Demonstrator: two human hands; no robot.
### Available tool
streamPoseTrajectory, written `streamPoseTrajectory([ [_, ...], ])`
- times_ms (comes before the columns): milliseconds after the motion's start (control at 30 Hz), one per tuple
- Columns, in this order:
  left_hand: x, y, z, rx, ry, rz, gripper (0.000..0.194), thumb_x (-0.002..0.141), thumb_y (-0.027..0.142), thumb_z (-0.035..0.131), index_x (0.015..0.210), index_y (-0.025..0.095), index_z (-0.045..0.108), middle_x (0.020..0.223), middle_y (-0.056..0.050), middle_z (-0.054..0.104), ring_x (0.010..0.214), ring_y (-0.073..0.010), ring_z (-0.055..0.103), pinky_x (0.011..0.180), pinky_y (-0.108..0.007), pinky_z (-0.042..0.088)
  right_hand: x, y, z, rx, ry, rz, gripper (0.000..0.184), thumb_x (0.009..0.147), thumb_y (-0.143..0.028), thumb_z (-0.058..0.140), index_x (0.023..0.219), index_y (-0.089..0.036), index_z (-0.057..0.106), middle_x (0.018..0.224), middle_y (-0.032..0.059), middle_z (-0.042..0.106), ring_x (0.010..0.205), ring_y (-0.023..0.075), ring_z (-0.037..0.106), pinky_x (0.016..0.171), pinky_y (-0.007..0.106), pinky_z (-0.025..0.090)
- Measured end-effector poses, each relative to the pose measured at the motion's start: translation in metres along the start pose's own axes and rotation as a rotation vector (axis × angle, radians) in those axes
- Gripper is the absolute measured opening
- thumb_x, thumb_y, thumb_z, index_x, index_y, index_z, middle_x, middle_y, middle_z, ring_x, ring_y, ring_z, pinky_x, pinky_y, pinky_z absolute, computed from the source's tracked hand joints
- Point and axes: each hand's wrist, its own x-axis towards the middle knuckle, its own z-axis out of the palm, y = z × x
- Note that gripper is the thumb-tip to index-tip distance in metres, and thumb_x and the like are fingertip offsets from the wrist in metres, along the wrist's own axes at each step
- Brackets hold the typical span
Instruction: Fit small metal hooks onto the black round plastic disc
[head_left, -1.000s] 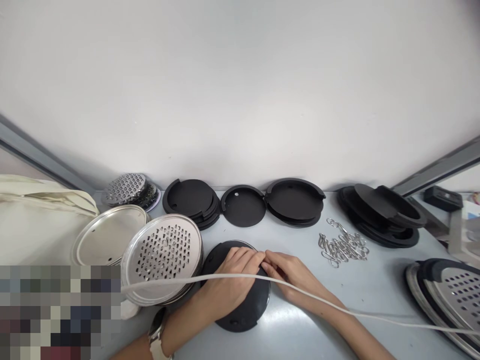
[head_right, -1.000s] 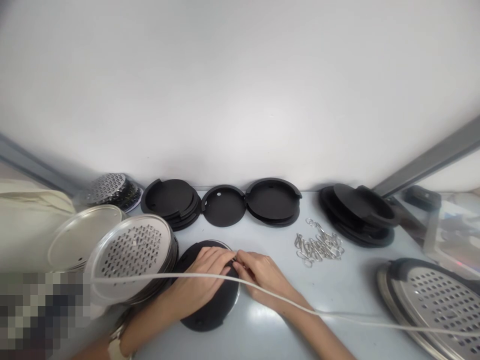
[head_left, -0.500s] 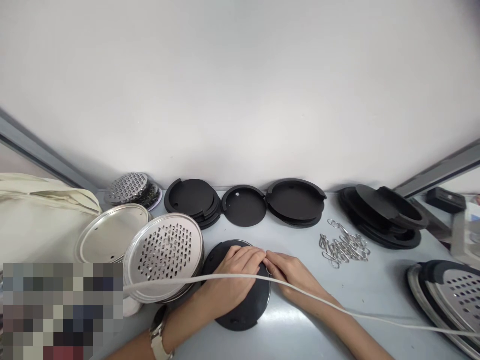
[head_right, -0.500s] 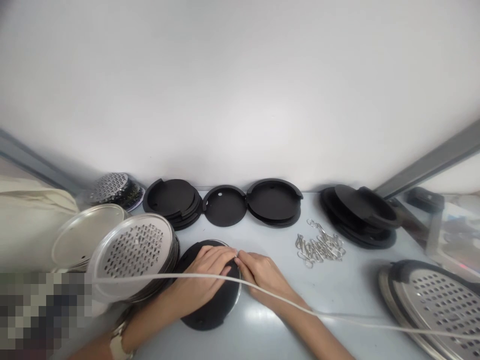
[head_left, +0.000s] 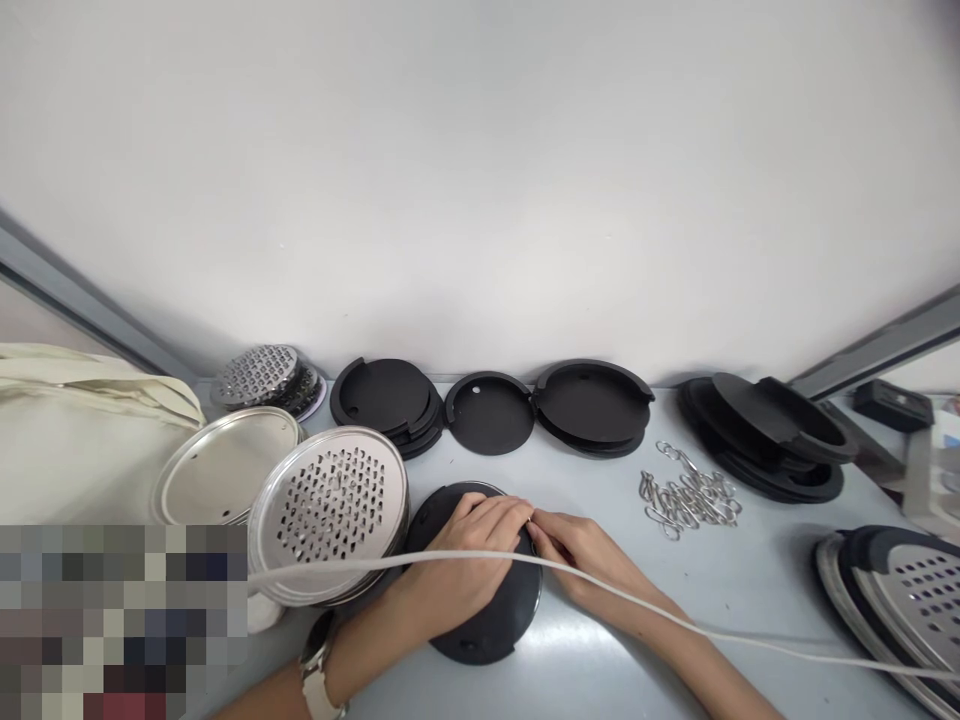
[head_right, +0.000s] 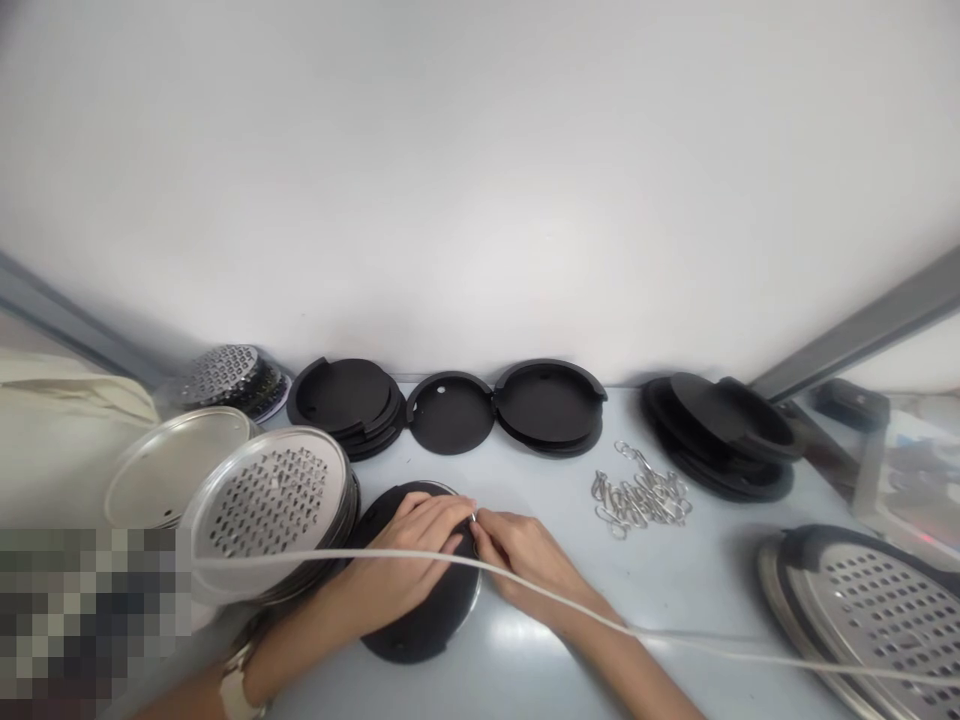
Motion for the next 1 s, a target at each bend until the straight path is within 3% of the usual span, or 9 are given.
streamPoseTrajectory([
  [333, -0.0002, -0.0001, 0.0017, -0.047, -0.006, -0.037, 0.033, 0.089, 0.008, 0.037, 0.122, 0.013, 0.042, 0.114, -0.008, 0.059, 0.109, -0.0163, 0.053, 0.094, -0.034, 0.040, -0.0003, 0.0042, 0.0040, -0.040, 0.002, 0.016, 0.035, 0.096, -0.030, 0.031, 0.064, -0.019, 0.039, 0.058, -0.0028, 0.046, 0.051, 0.0098, 0.038, 0.051, 0.023, 0.032],
  [500, -0.0005, 0.0002, 0.0026, -0.007, 0.012, -0.032, 0.032, 0.091, 0.010, 0.036, 0.122, 0.013, 0.043, 0.114, -0.008, 0.059, 0.110, -0.0152, 0.054, 0.093, -0.032, 0.041, -0.0008, 0.0020, 0.0018, -0.016, 0.016, 0.007, 0.035, 0.096, -0.029, 0.032, 0.064, -0.019, 0.041, 0.058, -0.0027, 0.047, 0.050, 0.0098, 0.038, 0.050, 0.023, 0.031],
  [700, -0.0023, 0.0001, 0.0052, 0.089, 0.046, -0.007, 0.031, 0.091, 0.012, 0.036, 0.122, 0.012, 0.044, 0.113, -0.010, 0.060, 0.109, -0.0181, 0.055, 0.093, -0.036, 0.041, -0.0012, 0.0015, 0.0007, -0.001, 0.027, -0.009, 0.037, 0.096, -0.031, 0.032, 0.064, -0.018, 0.044, 0.058, -0.0027, 0.046, 0.050, 0.0097, 0.037, 0.049, 0.022, 0.031],
  [1000, -0.0037, 0.0002, 0.0035, 0.044, 0.063, -0.061, 0.031, 0.090, 0.016, 0.040, 0.121, 0.012, 0.044, 0.109, -0.010, 0.060, 0.105, -0.0214, 0.055, 0.092, -0.039, 0.041, -0.0014, 0.0060, 0.0041, -0.016, 0.027, -0.030, 0.037, 0.096, -0.032, 0.032, 0.063, -0.018, 0.040, 0.056, -0.0047, 0.041, 0.049, 0.0085, 0.034, 0.048, 0.022, 0.028],
])
